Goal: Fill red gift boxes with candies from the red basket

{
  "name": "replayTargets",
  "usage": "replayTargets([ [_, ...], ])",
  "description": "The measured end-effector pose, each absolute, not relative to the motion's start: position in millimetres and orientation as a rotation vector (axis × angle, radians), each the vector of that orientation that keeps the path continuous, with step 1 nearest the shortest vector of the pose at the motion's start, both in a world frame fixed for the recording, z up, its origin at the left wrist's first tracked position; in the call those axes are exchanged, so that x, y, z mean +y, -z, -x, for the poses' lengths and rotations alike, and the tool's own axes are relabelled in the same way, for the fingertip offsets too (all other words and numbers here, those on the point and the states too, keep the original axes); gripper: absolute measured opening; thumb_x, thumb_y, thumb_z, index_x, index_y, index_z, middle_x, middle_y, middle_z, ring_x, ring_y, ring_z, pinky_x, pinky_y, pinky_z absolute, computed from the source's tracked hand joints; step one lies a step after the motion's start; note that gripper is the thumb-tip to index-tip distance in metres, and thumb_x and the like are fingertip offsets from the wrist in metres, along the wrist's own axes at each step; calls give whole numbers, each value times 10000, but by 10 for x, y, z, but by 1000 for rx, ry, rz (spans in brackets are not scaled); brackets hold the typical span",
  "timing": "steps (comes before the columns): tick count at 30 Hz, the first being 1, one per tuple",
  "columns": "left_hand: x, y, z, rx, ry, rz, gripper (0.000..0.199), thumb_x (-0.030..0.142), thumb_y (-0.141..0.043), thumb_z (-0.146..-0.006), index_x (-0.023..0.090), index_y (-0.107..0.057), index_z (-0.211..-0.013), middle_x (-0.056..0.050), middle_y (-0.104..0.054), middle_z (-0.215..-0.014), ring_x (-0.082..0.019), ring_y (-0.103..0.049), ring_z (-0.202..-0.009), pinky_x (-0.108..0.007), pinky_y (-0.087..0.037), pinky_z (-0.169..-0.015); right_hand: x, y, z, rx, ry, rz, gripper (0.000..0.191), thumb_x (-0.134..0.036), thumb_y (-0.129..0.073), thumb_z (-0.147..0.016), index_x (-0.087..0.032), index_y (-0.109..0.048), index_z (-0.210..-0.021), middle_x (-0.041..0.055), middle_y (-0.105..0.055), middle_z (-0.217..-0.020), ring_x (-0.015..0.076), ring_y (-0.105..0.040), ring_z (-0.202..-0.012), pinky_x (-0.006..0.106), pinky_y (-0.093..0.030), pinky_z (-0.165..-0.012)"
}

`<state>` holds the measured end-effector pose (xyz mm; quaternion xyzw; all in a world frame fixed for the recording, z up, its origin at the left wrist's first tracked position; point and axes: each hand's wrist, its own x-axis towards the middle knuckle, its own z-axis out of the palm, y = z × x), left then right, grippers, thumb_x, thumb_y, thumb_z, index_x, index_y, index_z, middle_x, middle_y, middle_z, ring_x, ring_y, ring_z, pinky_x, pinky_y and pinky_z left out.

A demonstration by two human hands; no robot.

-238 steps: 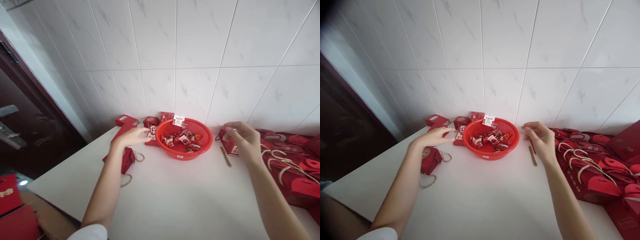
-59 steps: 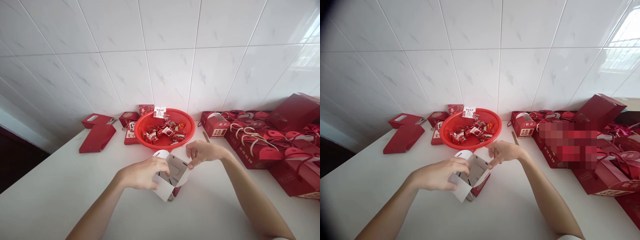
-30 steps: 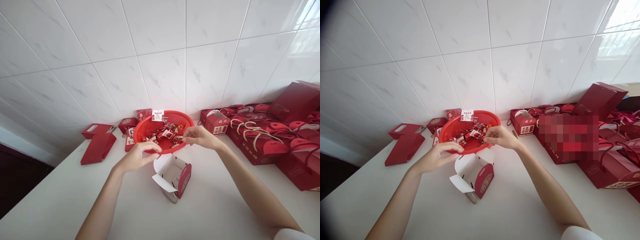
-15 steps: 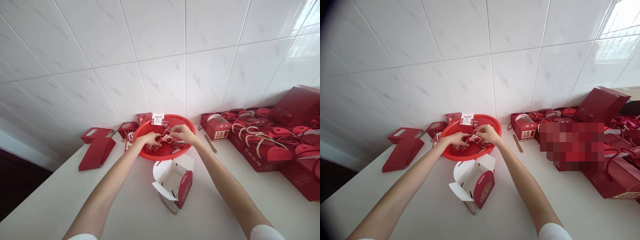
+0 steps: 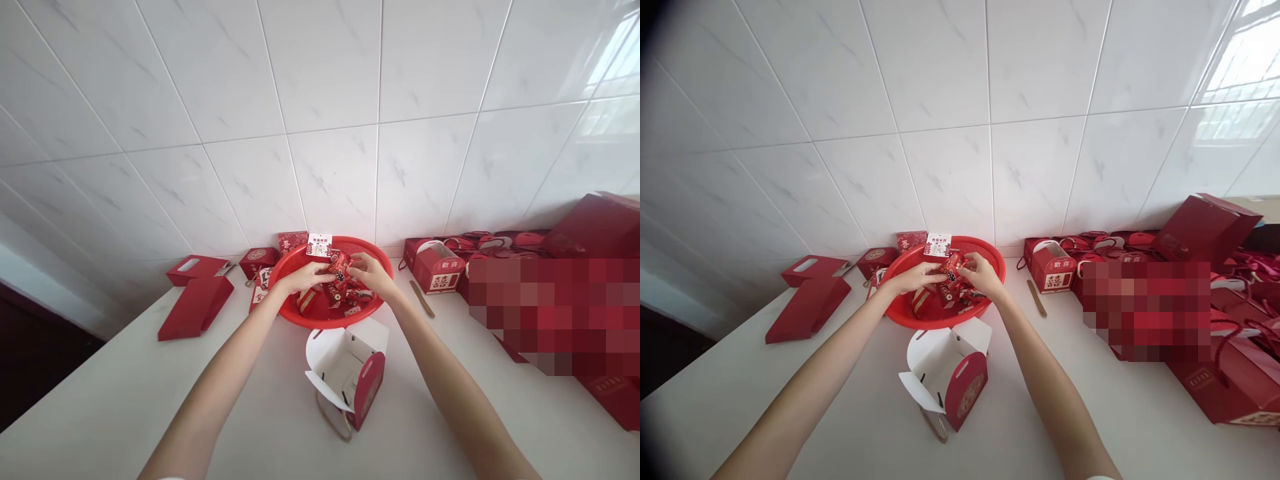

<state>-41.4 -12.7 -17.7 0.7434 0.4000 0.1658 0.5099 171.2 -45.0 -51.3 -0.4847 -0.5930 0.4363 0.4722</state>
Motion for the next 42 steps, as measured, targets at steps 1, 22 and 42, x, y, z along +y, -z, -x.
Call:
replayTargets([
  [1, -144, 172, 405, 937, -395, -1759, 560, 532, -770, -745, 173, -697, -1168, -92, -717, -1147, -284, -652, -1035, -387, -542, -842, -457, 506, -1711, -1426, -1113, 1165, 458, -369, -712, -768, -218, -557, -1172, 63, -670, -1017, 204, -662, -894, 326, -550, -733],
  [22, -50, 378, 457, 1133, -510, -2042, 350, 524, -611, -772, 180, -616, -709, -21, -644, -736, -211, -605, -761, -323, -477, -736, -474, 480, -1711, -1218, -1119, 891, 318, -436, -776, -657, -217, -629, -833, -4, -677, -743, 155, -611, -615, 307, -511, -637],
  [42, -54, 396, 459, 1624, -546, -2209, 200, 294, -560, -873, 198, -606, -704, -27, -708, -722, -208, -674, -704, -284, -470, -633, -488, 507, -1737, -1238, -1001, 933, 415, -210, -790, -555, -218, -698, -960, 74, -705, -1106, 252, -649, -1038, 334, -554, -771],
])
